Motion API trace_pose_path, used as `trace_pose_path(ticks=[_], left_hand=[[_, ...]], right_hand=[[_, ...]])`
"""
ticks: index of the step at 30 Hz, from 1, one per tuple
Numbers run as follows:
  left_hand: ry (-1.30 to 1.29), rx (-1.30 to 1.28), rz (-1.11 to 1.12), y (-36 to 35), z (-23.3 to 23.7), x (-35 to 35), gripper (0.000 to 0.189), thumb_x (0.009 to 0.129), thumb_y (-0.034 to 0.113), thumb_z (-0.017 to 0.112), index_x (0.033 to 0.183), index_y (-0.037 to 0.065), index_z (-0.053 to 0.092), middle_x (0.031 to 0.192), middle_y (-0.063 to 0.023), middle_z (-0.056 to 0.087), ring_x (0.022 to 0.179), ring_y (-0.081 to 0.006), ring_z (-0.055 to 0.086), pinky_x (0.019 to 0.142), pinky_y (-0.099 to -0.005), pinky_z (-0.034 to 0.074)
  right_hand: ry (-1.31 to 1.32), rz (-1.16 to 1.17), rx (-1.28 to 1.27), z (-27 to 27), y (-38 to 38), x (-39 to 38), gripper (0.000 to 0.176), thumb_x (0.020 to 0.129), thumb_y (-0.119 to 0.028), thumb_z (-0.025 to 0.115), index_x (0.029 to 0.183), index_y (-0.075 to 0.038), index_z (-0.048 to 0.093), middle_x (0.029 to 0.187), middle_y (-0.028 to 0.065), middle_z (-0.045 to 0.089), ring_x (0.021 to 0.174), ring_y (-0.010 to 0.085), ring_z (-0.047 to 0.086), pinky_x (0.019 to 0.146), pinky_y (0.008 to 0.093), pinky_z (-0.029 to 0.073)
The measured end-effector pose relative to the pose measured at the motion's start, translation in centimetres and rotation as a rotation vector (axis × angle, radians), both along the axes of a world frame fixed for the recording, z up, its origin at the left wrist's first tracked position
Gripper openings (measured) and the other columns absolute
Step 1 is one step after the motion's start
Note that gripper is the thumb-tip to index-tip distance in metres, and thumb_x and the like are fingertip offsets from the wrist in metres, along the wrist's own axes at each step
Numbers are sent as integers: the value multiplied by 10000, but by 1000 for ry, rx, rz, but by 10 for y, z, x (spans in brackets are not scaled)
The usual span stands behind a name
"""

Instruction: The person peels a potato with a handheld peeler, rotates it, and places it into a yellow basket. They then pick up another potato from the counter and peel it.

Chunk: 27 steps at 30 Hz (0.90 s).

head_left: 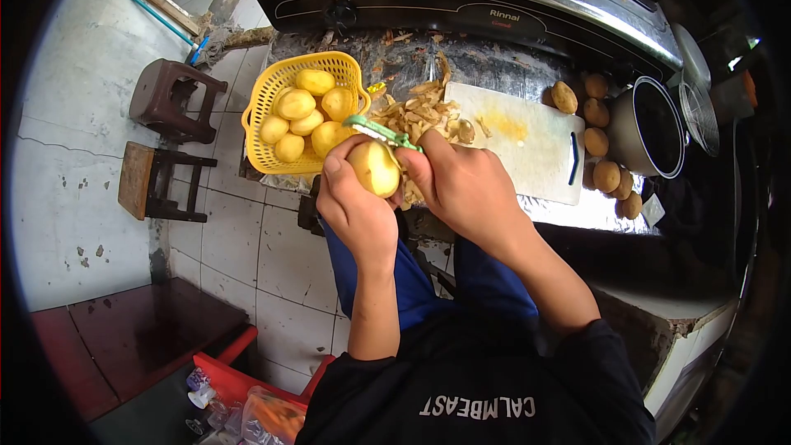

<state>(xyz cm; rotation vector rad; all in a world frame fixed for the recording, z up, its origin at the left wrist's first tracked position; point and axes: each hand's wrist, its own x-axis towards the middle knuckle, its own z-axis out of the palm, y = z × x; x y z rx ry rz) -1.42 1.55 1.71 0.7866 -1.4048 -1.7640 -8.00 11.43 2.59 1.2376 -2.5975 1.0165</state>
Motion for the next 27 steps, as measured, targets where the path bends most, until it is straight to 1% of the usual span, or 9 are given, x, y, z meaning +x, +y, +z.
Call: trace_pose_path(ticks=[1, 4, 6, 11, 13, 16, 20, 22, 27], left_hand=[[14, 10, -81, 2, 1, 4, 473, 1028, 330, 299, 1018, -21, 616, 820, -97, 607, 541, -145, 545, 440, -244, 428], [-23, 77, -47, -1, 6, -2, 465, 1026, 337, 309, 1029, -19, 608, 776, -93, 588, 468, -147, 500, 419, -240, 393], [-21, 91, -76, -9, -1, -5, 472, 1025, 360, 313, 1054, -14, 599, 755, -86, 572, 479, -148, 512, 419, -237, 390], [115, 194, -208, -20, -12, -6, 464, 1030, 415, 310, 1092, 17, 540, 777, -109, 605, 459, -148, 515, 378, -216, 340], [148, 212, -214, -25, -18, -6, 471, 1033, 434, 311, 1093, 22, 533, 783, -117, 614, 455, -148, 519, 361, -210, 316], [180, 239, -216, -28, -22, -6, 491, 1036, 465, 313, 1095, 26, 526, 790, -127, 623, 451, -145, 527, 337, -199, 275], [182, 216, -224, -27, -24, -5, 497, 1039, 468, 315, 1093, 23, 528, 791, -132, 623, 448, -142, 528, 331, -195, 264], [181, 217, -216, -25, -21, -3, 486, 1044, 443, 310, 1097, 11, 526, 797, -145, 615, 442, -151, 509, 331, -203, 260], [178, 208, -214, -25, -20, -1, 474, 1048, 418, 310, 1098, -2, 525, 804, -158, 609, 435, -162, 490, 331, -214, 257]], right_hand=[[-17, -3, -50, -5, -1, -4, 381, 980, -372, 546, 774, -53, 519, 471, 149, 526, 429, 368, 570, 407, 443, 468], [-80, -20, -137, -4, -3, -15, 376, 983, -333, 554, 761, -31, 524, 482, 168, 530, 457, 385, 575, 433, 455, 460], [-186, -62, -203, -1, -6, -27, 382, 984, -313, 552, 741, -18, 529, 483, 176, 531, 467, 395, 575, 450, 462, 453], [-267, -97, -132, -7, -14, -45, 418, 910, -377, 652, 774, 5, 551, 519, 191, 567, 507, 387, 608, 487, 444, 480], [-119, -155, -103, -13, -15, -49, 449, 834, -396, 756, 890, 23, 606, 532, 166, 566, 459, 296, 586, 475, 360, 439], [-258, -179, -166, -9, -12, -47, 468, 821, -423, 734, 950, 11, 614, 568, 184, 608, 562, 368, 651, 515, 404, 499], [-354, -196, -193, 3, -10, -47, 438, 810, -394, 749, 953, 4, 634, 553, 171, 601, 540, 342, 650, 506, 390, 492], [-518, -237, -83, 8, -9, -50, 428, 798, -384, 760, 920, 10, 646, 545, 161, 599, 531, 320, 651, 506, 377, 491], [-445, -231, -148, -6, -7, -49, 427, 795, -379, 765, 915, 15, 654, 536, 158, 601, 504, 299, 645, 496, 369, 486]])
